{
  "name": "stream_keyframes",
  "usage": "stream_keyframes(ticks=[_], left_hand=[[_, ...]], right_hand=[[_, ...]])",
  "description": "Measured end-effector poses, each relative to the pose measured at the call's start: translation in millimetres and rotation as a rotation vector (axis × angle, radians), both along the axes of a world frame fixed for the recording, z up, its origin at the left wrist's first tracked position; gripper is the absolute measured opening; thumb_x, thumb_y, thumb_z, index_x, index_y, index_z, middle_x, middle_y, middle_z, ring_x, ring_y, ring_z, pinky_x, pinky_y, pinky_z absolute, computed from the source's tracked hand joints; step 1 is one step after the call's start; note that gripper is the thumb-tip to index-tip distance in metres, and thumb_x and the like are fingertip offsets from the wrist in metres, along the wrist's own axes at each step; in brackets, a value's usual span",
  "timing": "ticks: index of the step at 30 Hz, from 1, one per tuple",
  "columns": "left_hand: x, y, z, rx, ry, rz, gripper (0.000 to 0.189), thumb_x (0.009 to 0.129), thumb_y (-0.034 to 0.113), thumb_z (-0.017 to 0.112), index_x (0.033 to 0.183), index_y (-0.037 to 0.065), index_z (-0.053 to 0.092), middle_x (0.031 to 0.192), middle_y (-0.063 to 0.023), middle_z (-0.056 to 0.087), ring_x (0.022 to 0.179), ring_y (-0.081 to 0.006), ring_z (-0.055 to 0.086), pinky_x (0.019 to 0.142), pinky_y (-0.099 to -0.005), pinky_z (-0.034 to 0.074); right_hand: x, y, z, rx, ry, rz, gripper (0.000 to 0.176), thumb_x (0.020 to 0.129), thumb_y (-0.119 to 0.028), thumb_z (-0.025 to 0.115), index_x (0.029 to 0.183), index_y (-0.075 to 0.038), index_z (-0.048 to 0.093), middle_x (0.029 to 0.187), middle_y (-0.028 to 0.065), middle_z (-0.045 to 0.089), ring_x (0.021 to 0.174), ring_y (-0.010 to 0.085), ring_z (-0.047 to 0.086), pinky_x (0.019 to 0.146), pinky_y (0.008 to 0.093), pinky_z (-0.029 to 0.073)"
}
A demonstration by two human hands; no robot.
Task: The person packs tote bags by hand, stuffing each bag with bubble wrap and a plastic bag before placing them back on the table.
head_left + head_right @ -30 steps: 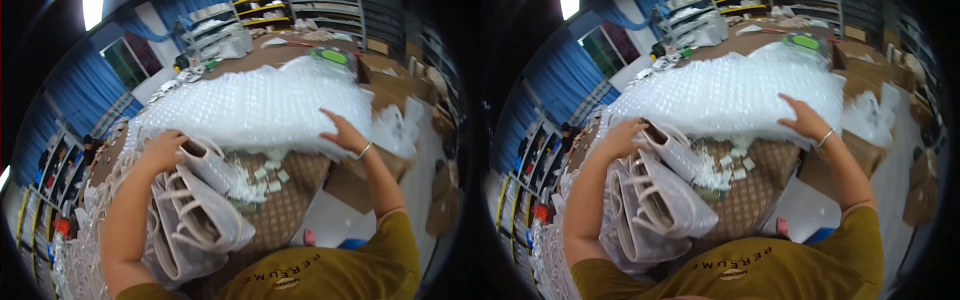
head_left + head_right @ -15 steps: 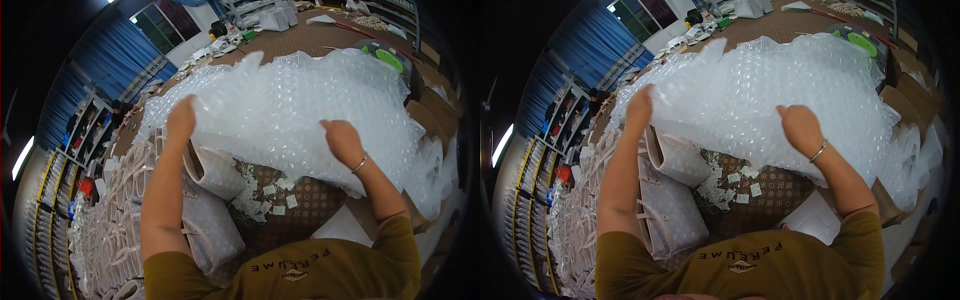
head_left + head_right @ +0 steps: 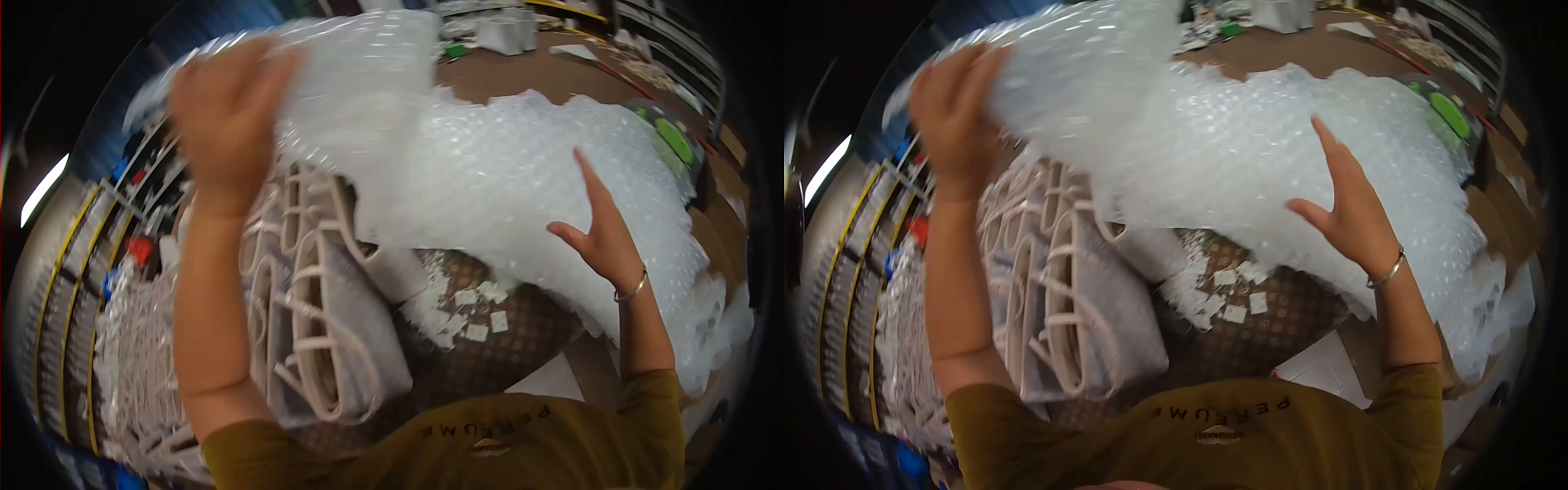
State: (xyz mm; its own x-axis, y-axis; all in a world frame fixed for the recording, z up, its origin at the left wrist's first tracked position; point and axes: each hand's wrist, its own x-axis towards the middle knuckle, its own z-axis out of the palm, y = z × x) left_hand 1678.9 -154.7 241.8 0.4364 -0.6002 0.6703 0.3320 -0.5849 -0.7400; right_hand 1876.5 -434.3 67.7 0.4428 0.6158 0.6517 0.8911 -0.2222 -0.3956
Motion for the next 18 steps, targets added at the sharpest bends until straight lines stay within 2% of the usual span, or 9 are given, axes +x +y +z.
stream_keyframes(ticks=[2,3,5,7,9,13,15,16,18], left_hand=[[10.9,-30.9,-17.8,0.071,0.153,-0.001,0.028,0.077,0.012,0.052,0.102,0.023,0.057,0.104,0.0012,0.057,0.098,-0.0204,0.052,0.094,-0.0502,0.025],[12.8,-49.3,-28.1,0.139,0.181,0.068,0.026,0.075,0.015,0.056,0.099,0.023,0.062,0.105,-0.0010,0.057,0.107,-0.0193,0.046,0.098,-0.0426,0.022],[22.6,-70.7,-38.8,0.150,0.223,-0.282,0.048,0.065,0.023,0.066,0.108,0.005,0.053,0.093,-0.0120,0.063,0.106,-0.0251,0.054,0.104,-0.0498,0.020],[18.8,-67.0,-42.6,0.116,0.106,-0.345,0.041,0.068,0.022,0.063,0.106,0.010,0.055,0.102,-0.0103,0.058,0.108,-0.0242,0.049,0.103,-0.0471,0.021],[18.8,-56.1,-51.0,0.052,-0.083,-0.518,0.028,0.076,0.020,0.058,0.104,0.020,0.060,0.118,-0.0068,0.049,0.112,-0.0223,0.041,0.099,-0.0418,0.021],[12.9,-6.6,-96.7,-1.027,-0.081,-0.486,0.056,0.084,0.038,0.052,0.130,0.011,0.034,0.125,-0.0177,0.035,0.113,-0.0283,0.035,0.097,-0.0399,0.026],[28.9,14.3,-110.4,-1.794,0.296,-0.600,0.065,0.087,0.045,0.045,0.136,0.010,0.022,0.128,-0.0146,0.034,0.118,-0.0287,0.032,0.097,-0.0407,0.028],[33.4,14.2,-121.3,-1.794,0.309,-0.606,0.065,0.087,0.045,0.045,0.136,0.010,0.022,0.128,-0.0146,0.034,0.118,-0.0287,0.032,0.097,-0.0407,0.028],[44.1,5.7,-140.3,-1.742,0.777,-0.796,0.067,0.087,0.050,0.040,0.137,0.010,0.021,0.137,-0.0113,0.027,0.125,-0.0247,0.026,0.099,-0.0399,0.026]], right_hand=[[-48.0,35.9,25.7,0.380,-0.101,0.178,0.070,0.073,-0.014,0.067,0.131,-0.001,0.030,0.128,0.0144,0.042,0.119,0.0276,0.039,0.096,0.0378,0.035],[-57.1,52.2,29.4,0.379,-0.099,0.222,0.070,0.073,-0.014,0.067,0.131,-0.001,0.030,0.128,0.0144,0.042,0.119,0.0276,0.039,0.096,0.0378,0.035],[-63.2,89.5,37.5,0.487,-0.070,0.218,0.065,0.073,-0.015,0.067,0.129,-0.003,0.035,0.120,0.0139,0.049,0.111,0.0276,0.046,0.093,0.0372,0.038],[-58.5,112.8,46.5,0.539,-0.074,0.214,0.063,0.074,-0.016,0.068,0.128,-0.004,0.037,0.116,0.0137,0.053,0.108,0.0276,0.049,0.091,0.0369,0.040],[-43.7,118.3,53.8,0.837,0.696,0.503,0.055,0.077,-0.018,0.065,0.124,-0.002,0.041,0.116,0.0104,0.053,0.102,0.0239,0.052,0.087,0.0346,0.042],[-41.6,107.7,65.4,0.778,0.656,0.435,0.056,0.079,-0.021,0.063,0.126,-0.003,0.040,0.113,0.0083,0.053,0.099,0.0180,0.052,0.084,0.0316,0.043],[-42.7,138.1,49.2,0.632,0.558,0.364,0.057,0.079,-0.022,0.063,0.127,-0.003,0.039,0.113,0.0078,0.052,0.096,0.0167,0.052,0.082,0.0300,0.043],[-49.9,150.3,47.3,0.486,0.455,0.297,0.058,0.079,-0.023,0.063,0.128,-0.003,0.038,0.112,0.0074,0.052,0.094,0.0154,0.052,0.080,0.0283,0.044],[-73.7,157.4,47.1,0.491,0.477,0.353,0.060,0.079,-0.024,0.063,0.129,-0.002,0.036,0.113,0.0077,0.051,0.094,0.0164,0.052,0.080,0.0274,0.044]])
